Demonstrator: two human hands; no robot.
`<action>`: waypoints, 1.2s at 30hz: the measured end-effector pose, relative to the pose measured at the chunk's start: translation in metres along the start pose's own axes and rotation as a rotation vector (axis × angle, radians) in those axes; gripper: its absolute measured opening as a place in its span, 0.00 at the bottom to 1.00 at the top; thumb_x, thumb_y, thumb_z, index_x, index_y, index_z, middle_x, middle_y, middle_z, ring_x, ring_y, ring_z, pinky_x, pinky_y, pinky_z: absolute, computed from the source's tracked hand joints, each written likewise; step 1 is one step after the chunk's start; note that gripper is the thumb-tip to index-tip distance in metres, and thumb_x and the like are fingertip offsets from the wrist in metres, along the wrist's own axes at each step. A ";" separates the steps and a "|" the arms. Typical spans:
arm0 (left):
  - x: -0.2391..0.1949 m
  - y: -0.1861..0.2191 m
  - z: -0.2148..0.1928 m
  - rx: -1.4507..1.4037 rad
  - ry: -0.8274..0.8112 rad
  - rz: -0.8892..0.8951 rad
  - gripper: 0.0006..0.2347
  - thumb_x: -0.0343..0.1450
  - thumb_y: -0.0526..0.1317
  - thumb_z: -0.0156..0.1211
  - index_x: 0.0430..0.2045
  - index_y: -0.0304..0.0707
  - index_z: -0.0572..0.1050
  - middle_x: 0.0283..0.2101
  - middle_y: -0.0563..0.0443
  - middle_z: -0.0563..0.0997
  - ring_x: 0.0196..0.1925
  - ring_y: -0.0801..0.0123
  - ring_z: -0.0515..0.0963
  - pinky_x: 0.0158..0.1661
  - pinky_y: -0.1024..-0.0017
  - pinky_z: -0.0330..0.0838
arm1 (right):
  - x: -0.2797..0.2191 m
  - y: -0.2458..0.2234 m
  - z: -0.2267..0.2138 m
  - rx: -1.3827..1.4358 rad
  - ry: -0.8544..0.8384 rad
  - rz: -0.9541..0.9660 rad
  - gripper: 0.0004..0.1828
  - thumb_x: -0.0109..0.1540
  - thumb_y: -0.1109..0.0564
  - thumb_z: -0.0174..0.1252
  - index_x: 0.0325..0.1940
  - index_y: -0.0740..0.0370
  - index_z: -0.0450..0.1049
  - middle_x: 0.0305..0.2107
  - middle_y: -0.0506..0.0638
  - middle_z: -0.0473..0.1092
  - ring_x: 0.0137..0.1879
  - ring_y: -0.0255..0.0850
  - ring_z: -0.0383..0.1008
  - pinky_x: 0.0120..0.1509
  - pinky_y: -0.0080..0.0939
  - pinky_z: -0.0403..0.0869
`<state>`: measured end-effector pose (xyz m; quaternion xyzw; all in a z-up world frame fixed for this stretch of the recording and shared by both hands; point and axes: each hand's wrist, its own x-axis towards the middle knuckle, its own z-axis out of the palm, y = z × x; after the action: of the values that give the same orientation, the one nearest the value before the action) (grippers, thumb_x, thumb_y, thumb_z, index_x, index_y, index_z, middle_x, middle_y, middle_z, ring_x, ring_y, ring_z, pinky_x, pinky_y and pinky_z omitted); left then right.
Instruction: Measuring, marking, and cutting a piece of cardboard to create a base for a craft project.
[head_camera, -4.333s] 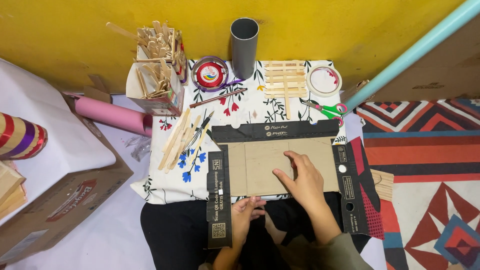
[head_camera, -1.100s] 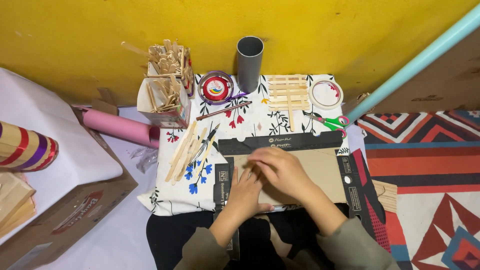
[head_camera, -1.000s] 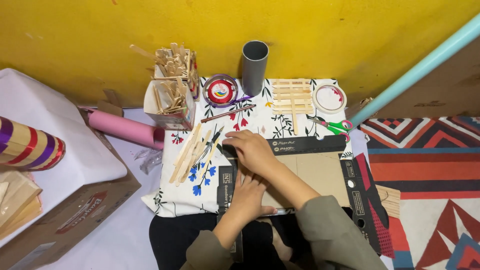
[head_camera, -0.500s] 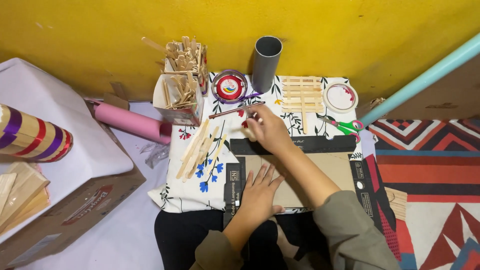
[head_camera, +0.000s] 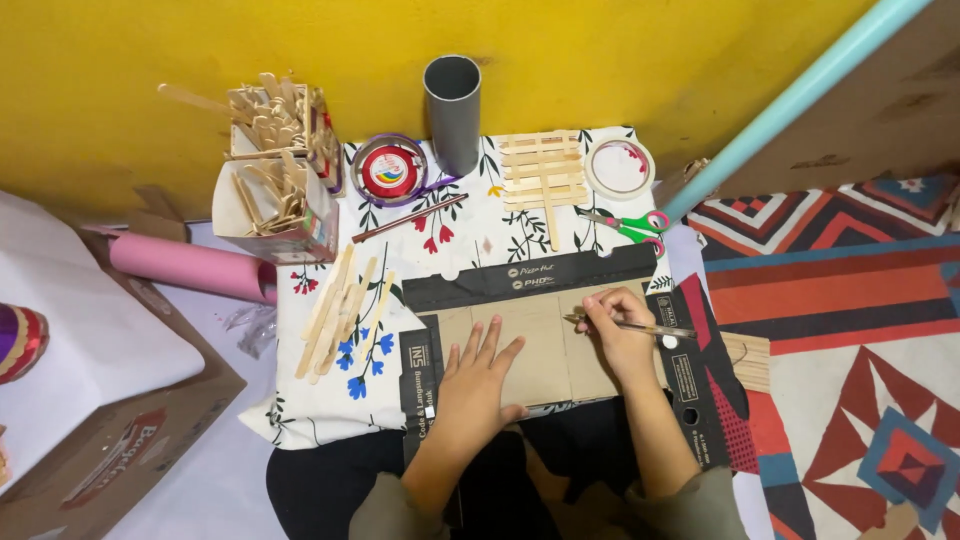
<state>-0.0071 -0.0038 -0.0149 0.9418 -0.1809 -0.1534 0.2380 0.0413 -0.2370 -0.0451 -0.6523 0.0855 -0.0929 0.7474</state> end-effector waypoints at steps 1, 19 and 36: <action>0.002 0.002 -0.001 0.001 -0.004 0.004 0.44 0.56 0.47 0.80 0.68 0.51 0.60 0.78 0.45 0.43 0.78 0.51 0.42 0.69 0.48 0.43 | 0.001 0.003 -0.001 0.000 0.005 0.001 0.16 0.63 0.68 0.60 0.26 0.63 0.61 0.36 0.57 0.74 0.28 0.39 0.74 0.33 0.33 0.75; 0.022 0.048 -0.037 0.207 -0.303 -0.107 0.34 0.66 0.57 0.67 0.67 0.51 0.64 0.77 0.33 0.47 0.79 0.43 0.41 0.71 0.44 0.36 | 0.014 0.024 -0.006 -0.104 0.043 -0.018 0.12 0.68 0.63 0.59 0.30 0.68 0.74 0.25 0.58 0.74 0.27 0.44 0.80 0.33 0.39 0.82; 0.060 0.058 -0.029 0.183 -0.320 0.012 0.44 0.60 0.41 0.77 0.70 0.29 0.55 0.77 0.38 0.51 0.75 0.47 0.50 0.67 0.37 0.38 | 0.027 0.017 0.021 -0.270 0.059 -0.121 0.15 0.61 0.62 0.69 0.23 0.66 0.73 0.21 0.49 0.67 0.24 0.38 0.78 0.31 0.32 0.78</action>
<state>0.0411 -0.0651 0.0263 0.9220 -0.2354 -0.2829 0.1204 0.0732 -0.2215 -0.0594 -0.7479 0.0795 -0.1447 0.6430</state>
